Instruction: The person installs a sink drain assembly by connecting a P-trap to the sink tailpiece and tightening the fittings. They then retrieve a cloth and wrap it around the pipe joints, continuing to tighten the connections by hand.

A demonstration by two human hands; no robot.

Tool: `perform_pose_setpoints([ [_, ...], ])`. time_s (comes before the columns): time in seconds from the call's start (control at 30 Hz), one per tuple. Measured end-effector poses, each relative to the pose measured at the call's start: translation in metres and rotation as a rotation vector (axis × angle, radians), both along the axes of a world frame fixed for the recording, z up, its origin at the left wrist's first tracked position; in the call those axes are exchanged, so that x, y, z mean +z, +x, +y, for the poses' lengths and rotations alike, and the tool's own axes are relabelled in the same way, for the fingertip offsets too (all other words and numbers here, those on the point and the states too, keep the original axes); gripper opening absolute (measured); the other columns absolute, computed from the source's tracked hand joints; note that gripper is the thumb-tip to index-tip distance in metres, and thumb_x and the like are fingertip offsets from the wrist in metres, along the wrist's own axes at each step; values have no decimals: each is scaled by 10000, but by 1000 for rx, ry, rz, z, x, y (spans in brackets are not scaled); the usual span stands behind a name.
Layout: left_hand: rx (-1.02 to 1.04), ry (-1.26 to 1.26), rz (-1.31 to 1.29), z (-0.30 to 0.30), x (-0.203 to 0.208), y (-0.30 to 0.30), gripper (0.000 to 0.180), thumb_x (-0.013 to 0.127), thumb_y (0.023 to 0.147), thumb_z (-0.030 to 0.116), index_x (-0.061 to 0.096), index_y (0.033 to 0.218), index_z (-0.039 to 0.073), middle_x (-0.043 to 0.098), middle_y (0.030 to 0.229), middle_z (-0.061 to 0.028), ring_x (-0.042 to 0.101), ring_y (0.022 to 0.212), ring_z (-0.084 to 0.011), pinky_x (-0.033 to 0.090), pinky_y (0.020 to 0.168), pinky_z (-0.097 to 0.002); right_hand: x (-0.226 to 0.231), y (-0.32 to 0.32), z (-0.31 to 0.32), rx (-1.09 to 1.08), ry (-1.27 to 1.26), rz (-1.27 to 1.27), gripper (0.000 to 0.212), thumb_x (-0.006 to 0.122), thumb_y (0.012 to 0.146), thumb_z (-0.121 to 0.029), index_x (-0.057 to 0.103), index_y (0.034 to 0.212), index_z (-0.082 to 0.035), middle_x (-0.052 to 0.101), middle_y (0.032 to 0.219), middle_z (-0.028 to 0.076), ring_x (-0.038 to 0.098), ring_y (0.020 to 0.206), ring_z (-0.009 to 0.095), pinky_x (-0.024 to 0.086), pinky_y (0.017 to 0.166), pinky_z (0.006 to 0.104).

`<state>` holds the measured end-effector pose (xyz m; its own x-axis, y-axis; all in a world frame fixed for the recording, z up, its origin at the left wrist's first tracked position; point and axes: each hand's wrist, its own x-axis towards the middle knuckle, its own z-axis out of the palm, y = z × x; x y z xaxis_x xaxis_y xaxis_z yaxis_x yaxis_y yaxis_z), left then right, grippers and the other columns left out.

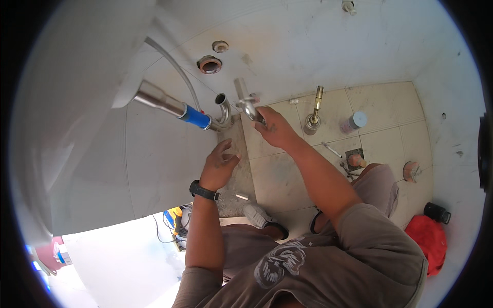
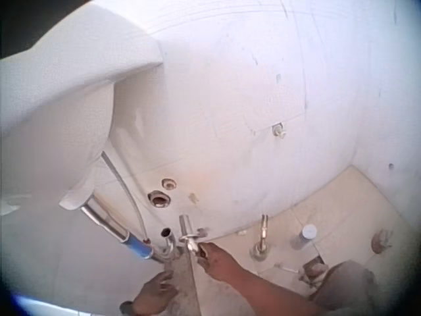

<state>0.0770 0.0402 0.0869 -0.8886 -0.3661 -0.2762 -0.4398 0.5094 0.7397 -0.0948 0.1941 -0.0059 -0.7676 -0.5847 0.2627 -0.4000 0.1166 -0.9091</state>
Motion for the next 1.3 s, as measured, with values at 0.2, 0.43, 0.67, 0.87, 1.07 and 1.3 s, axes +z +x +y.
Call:
perform_pose_setpoints([
  [0.2,-2,5,63,-3,12,4,666,728,894,265,487,1438,-36,603,1353,-269,702,1036,-312,556,889,-397,100,-27,-34,219,233,-25,334,689,933,-312,626,1086,-22,673,964,200,660,940,387,502,828,464],
  [0.43,20,54,114,-11,15,12,672,741,903,285,493,1429,-51,609,1343,-277,710,1003,-293,560,857,-377,100,-33,-80,3,360,60,358,673,961,-349,627,1039,-3,677,911,187,653,853,329,498,779,424],
  [0.67,1,40,137,-15,3,6,690,735,912,315,486,1415,-86,604,1345,-295,718,1026,-311,550,894,-385,69,-44,-117,-102,224,-149,431,702,912,-438,668,1058,-34,728,991,166,696,956,322,508,856,422],
  [0.87,-11,21,60,-13,1,5,706,732,916,296,455,1450,-73,599,1348,-297,709,1069,-307,547,913,-380,43,-46,-132,26,115,-284,439,710,901,-439,646,1097,-51,724,1031,156,688,999,345,494,892,456],
  [1.07,29,25,84,-16,-3,7,638,720,905,274,506,1408,-56,611,1323,-302,718,1032,-318,544,900,-382,57,-33,-119,1,208,-179,410,758,881,-279,612,1180,-39,698,1057,195,675,1020,334,509,901,405],
  [1.3,428,392,315,-54,3,10,488,585,1001,254,523,1409,-7,630,1335,-175,656,1142,-294,516,971,-391,49,-34,-106,114,-17,-177,472,770,840,-186,576,1246,-43,710,1021,200,693,969,350,520,863,420],
])
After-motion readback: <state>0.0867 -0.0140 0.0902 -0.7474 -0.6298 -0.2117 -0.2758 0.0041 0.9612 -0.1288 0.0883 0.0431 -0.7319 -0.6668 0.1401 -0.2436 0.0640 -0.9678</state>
